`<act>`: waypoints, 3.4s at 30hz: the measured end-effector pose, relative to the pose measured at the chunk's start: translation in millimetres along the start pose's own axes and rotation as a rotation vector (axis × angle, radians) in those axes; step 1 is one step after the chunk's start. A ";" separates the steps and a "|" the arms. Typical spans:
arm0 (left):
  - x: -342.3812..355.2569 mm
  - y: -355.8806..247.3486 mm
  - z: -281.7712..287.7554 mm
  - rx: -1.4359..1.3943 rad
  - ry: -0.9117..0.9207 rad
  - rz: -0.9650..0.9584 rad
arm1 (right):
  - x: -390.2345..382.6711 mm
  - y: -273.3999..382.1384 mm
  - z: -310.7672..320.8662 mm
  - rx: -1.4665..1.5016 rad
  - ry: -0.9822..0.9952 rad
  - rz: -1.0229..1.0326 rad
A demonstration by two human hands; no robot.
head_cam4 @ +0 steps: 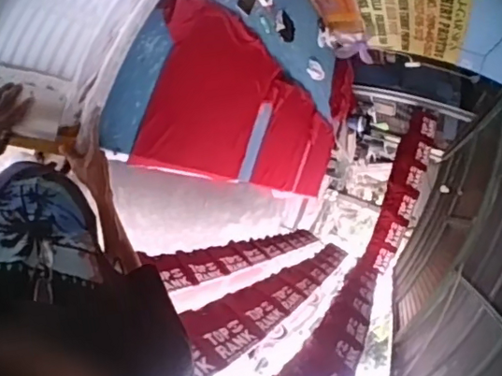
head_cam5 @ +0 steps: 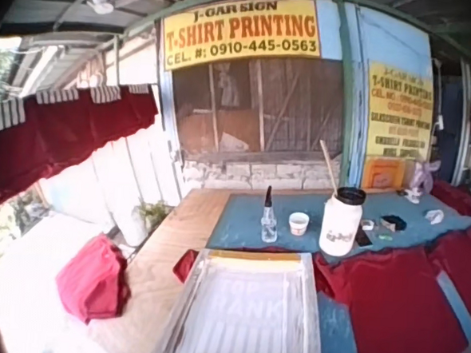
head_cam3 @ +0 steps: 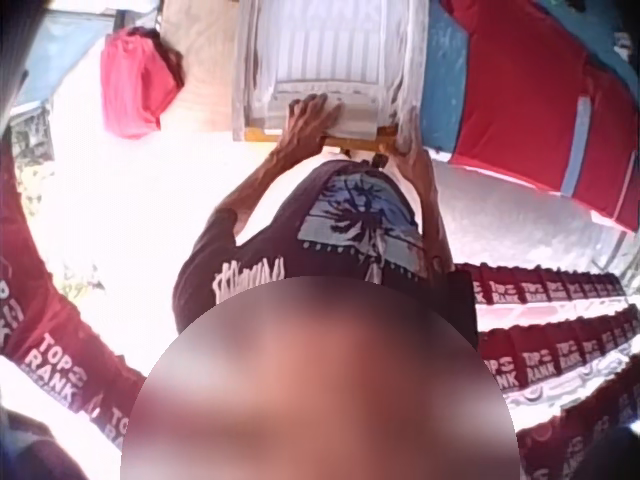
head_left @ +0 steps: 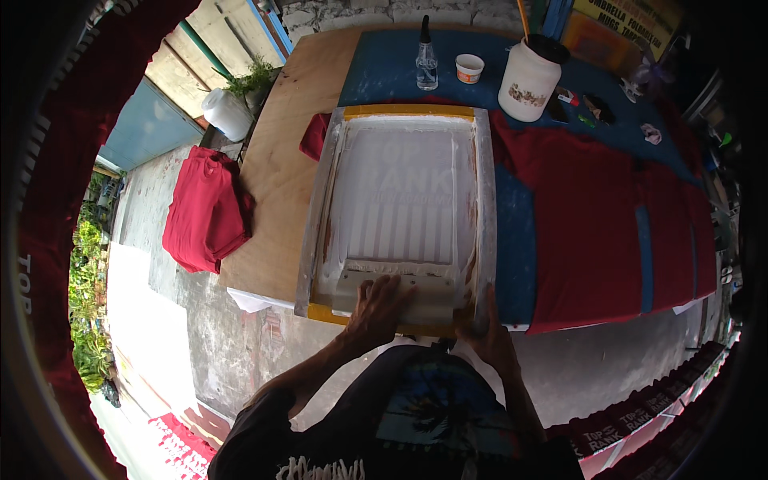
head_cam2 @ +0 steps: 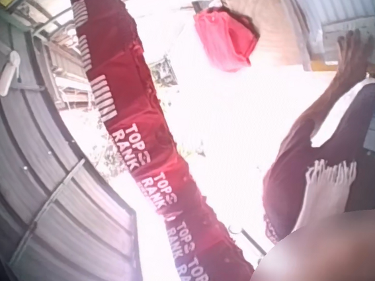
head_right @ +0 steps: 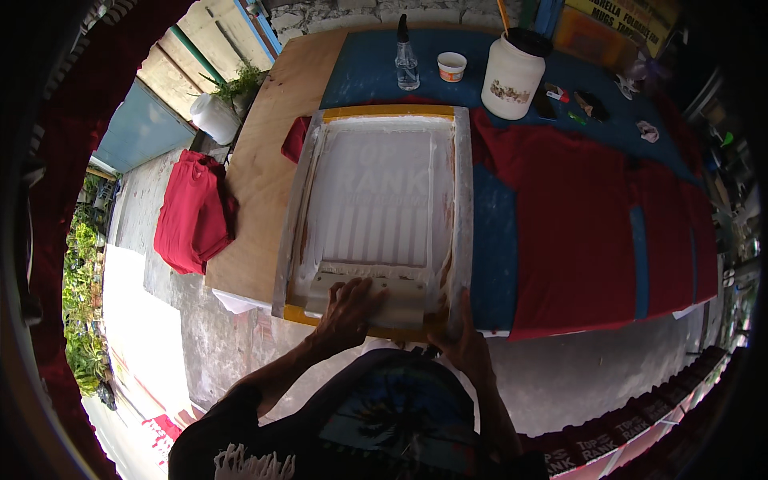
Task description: The person lays red t-shirts flat on a blue table, aligns a screen-printing frame over each shirt, and uses a squeegee to pull white ink across the screen to print a logo. The person repeats this for multiple shirts, moving each printed shirt aside after printing.
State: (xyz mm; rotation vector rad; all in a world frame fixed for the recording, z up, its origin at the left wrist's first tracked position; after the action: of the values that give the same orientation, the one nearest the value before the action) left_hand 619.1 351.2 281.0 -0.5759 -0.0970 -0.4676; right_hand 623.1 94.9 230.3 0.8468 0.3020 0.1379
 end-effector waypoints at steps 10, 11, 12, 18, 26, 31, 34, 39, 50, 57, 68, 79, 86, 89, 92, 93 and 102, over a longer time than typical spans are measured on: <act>-17.6 16.8 30.3 -0.118 -0.093 0.103 | 0.5 13.2 17.5 -0.218 0.059 0.042; -28.9 32.2 42.4 -0.110 -0.171 0.190 | 1.4 11.2 17.9 -0.203 0.081 -0.004; -42.8 50.3 53.5 -0.082 -0.245 0.285 | 2.7 8.7 16.9 -0.175 0.102 -0.051; -170.6 201.5 85.1 -0.164 -0.485 1.102 | 5.6 -0.9 14.0 0.003 -0.060 -0.228; -168.3 238.5 64.5 -0.493 -0.332 1.127 | 6.2 -6.4 16.9 0.048 -0.150 -0.363; -150.0 223.4 90.3 -0.513 -0.186 1.116 | 13.7 -15.2 23.9 -0.003 -0.134 -0.323; -140.1 219.2 113.8 -0.639 -0.266 1.094 | 20.8 8.1 29.1 -0.490 -0.160 -0.021; -119.9 216.1 149.0 -0.577 -0.358 0.947 | 6.2 64.0 76.2 -0.469 -0.657 0.293; -115.1 126.8 152.4 -0.503 -0.440 0.804 | -21.8 6.7 116.0 0.401 -0.399 -0.154; -83.4 -23.8 45.7 -0.519 -0.379 0.791 | -132.8 -120.8 204.9 0.443 -0.445 -0.139; 2.5 -178.4 -140.2 -0.529 -0.218 0.768 | -227.6 -296.9 354.0 0.371 -0.457 -0.175; 71.2 -181.6 -189.1 -0.462 -0.276 0.793 | -148.8 -349.5 415.6 0.323 -0.454 -0.086; 98.8 -158.0 -220.2 -0.388 -0.300 0.850 | -108.6 -397.3 423.6 0.226 -0.396 -0.271; 105.7 -160.0 -224.9 -0.397 -0.300 0.864 | -104.1 -415.0 426.9 0.062 -0.416 -0.363; 113.5 -174.5 -218.6 -0.263 -0.257 0.846 | -96.2 -411.0 425.2 0.058 -0.327 -0.242; 119.0 -183.4 -214.7 -0.239 -0.252 0.791 | -95.4 -410.5 425.5 0.064 -0.311 -0.227; 121.8 -195.9 -216.5 -0.318 -0.182 0.974 | -87.6 -405.6 433.5 0.016 -0.302 -0.125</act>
State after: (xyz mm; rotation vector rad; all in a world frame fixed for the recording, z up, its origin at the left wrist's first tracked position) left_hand 630.4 40.2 224.5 -0.8947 0.0911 0.5284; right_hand 677.4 -502.4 212.7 0.8488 0.0717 -0.1088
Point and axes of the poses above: each hand's wrist, its own x-axis towards the middle knuckle, its own z-axis out of the back of the hand, y = z × x, the point moved 10 cm from there along x, towards the middle knuckle, and after that the axes turned 6 degrees about -x, right-handed, at the moved point
